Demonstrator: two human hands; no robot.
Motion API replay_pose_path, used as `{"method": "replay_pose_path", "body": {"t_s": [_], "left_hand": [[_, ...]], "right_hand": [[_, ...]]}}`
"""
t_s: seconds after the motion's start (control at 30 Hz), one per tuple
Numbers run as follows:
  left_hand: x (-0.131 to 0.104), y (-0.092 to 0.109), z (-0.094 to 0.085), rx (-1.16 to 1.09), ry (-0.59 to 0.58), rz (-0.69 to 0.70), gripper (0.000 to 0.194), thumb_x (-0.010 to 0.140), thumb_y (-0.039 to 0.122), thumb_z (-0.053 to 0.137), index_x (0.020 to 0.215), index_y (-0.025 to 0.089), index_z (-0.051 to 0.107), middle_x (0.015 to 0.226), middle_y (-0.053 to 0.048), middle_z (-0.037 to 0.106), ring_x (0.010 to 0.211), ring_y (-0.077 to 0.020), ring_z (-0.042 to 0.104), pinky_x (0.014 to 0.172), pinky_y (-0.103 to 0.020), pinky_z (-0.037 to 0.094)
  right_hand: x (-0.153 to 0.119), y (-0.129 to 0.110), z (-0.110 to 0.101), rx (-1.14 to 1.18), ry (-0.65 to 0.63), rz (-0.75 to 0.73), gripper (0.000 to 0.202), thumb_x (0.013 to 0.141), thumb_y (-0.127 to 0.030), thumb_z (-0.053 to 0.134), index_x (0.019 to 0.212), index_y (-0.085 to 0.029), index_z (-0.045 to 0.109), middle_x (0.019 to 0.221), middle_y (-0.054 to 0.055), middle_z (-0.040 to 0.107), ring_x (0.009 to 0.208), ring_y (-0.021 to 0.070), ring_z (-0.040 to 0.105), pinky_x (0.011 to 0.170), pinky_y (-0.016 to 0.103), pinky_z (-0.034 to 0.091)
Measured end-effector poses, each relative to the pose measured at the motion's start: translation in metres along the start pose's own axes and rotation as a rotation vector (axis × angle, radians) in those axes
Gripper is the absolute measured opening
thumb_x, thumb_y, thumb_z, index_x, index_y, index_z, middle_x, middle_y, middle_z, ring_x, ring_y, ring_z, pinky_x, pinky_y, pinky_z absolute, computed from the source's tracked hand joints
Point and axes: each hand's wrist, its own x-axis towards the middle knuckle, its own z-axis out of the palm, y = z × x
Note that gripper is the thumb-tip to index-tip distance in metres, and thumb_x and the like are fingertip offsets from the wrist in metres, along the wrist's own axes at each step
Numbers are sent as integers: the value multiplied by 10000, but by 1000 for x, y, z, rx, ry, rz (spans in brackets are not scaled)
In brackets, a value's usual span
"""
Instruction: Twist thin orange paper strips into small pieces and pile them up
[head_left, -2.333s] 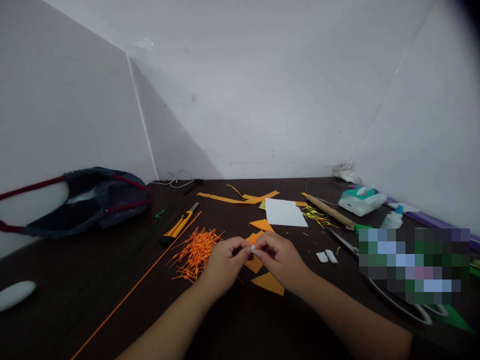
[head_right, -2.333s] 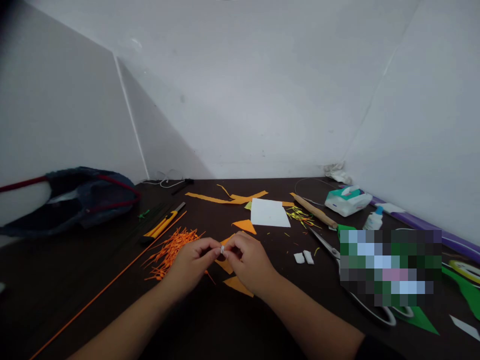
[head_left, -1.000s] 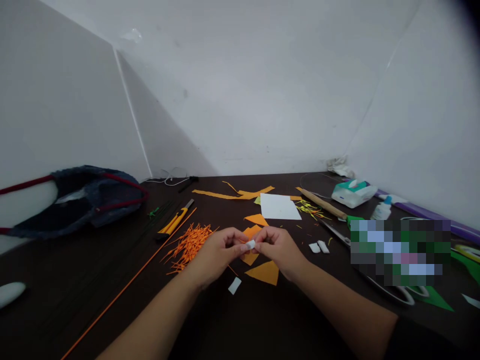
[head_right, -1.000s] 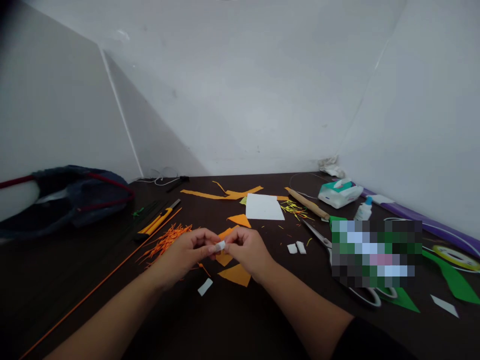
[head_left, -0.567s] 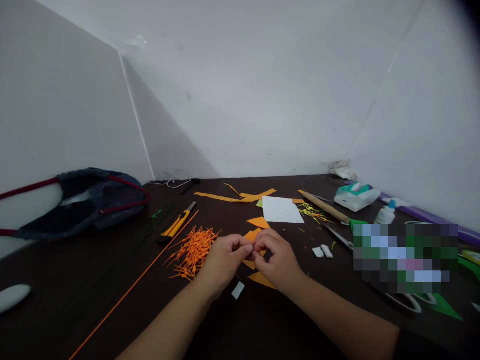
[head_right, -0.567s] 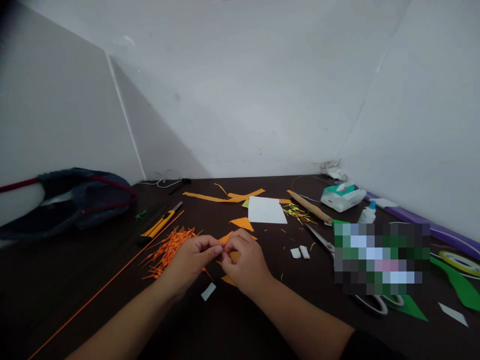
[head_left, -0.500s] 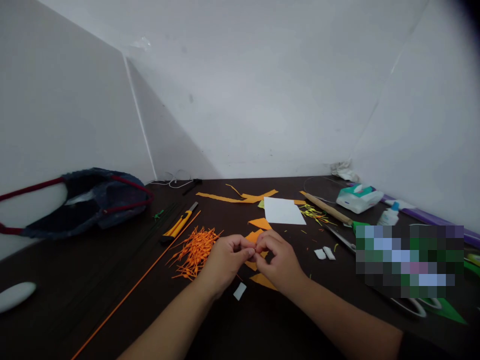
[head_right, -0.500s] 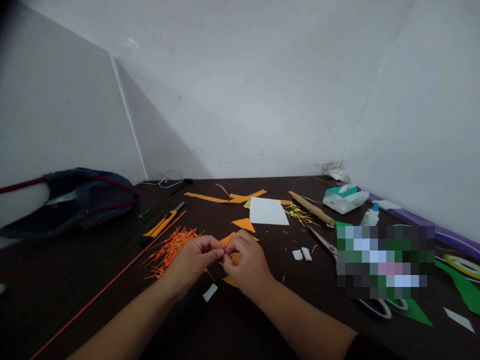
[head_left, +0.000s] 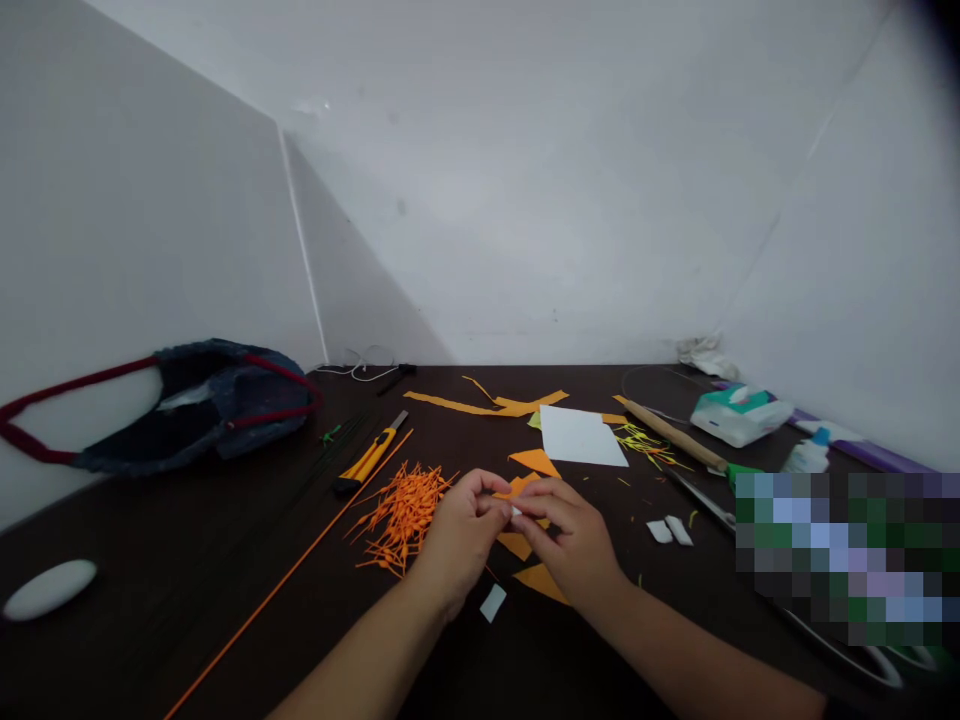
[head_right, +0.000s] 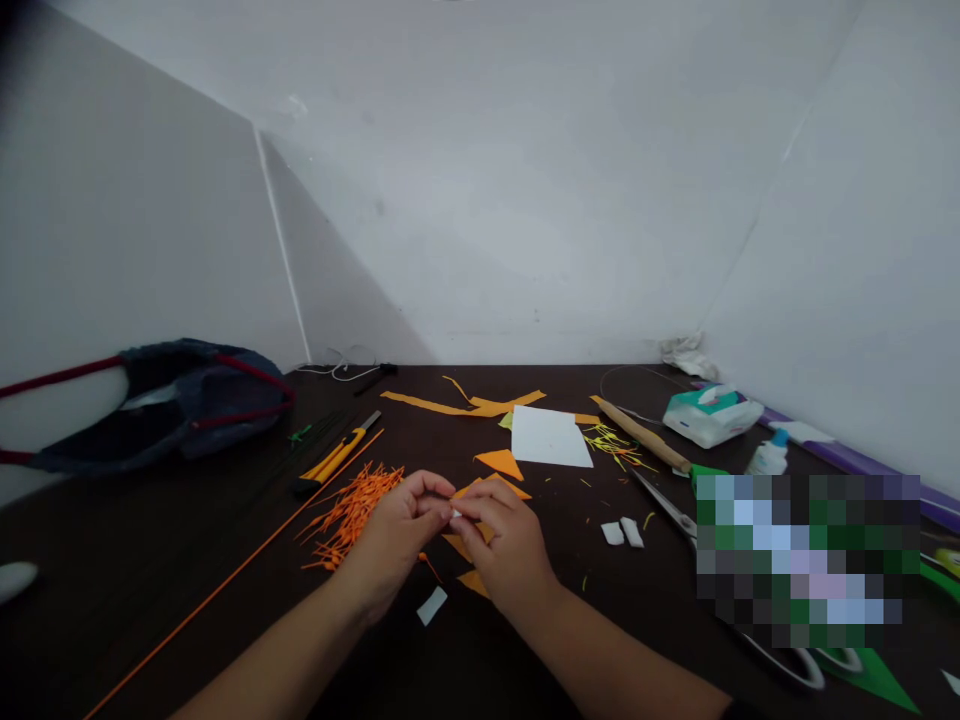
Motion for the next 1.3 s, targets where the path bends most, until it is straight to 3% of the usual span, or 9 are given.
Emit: {"method": "replay_pose_path", "body": {"t_s": [0.23,0.33,0.43,0.7,0.93,1.07,1.13,1.2,1.3], "left_hand": [[-1,2,-5,0,-93,-44,159,752,182,539,906,169,500,655,6,615,681,-138,608,769,-308,420],[0,2,-8,52,-110,-55,104,755,249,547,784,149,540,662,-6,616,637,-127,588,698,-276,432],[1,3,-10,141,-127,-61,166,752,274,543,654,140,557,612,-14,621,610,-123,570,648,-252,422],[0,6,-11,206,-194,-84,149,725,266,557,673,141,617,622,-13,646,684,-147,598,723,-275,420],[1,4,-13,254,-252,-105,41,678,179,566,659,144,557,619,-8,628,626,-127,579,645,-256,425],[6,6,-21,374,-122,-38,107,722,232,517,641,168,490,557,15,585,527,-118,547,557,-240,407],[8,7,-24,443,-20,24,154,750,280,489,633,184,457,497,44,534,495,-120,539,548,-241,398],[10,6,-25,495,59,82,217,777,324,448,604,194,428,457,60,483,489,-126,544,555,-243,394],[10,4,-25,520,96,114,330,801,387,392,530,199,381,405,65,423,442,-126,525,525,-241,386]], "right_hand": [[2,5,-1,-53,-28,-41,129,768,-141,515,806,-212,615,812,35,578,783,155,542,696,322,460],[1,2,1,-37,-23,-30,85,749,-141,528,713,-200,576,746,22,548,724,147,523,653,305,450],[1,1,1,-63,-31,-16,107,725,-130,534,640,-194,527,701,10,512,675,139,497,613,286,429],[3,3,-2,-114,-124,29,149,692,-93,537,614,-188,453,679,-3,477,659,130,464,591,253,382],[3,2,-1,-182,-203,59,173,638,-134,618,604,-184,456,629,-24,472,606,114,448,545,227,357],[3,5,-7,-133,-190,109,107,666,-183,632,682,-190,526,670,-12,506,612,114,475,555,235,395],[2,5,-10,-108,-300,91,39,711,-170,595,710,-197,566,700,-4,530,615,112,489,568,240,410],[0,2,-11,-89,-494,-2,47,734,-169,582,725,-209,605,723,1,561,666,124,512,616,259,422],[-4,-5,-10,-94,-682,-156,95,749,-191,580,810,-232,641,784,15,602,769,155,519,701,301,417]]}}
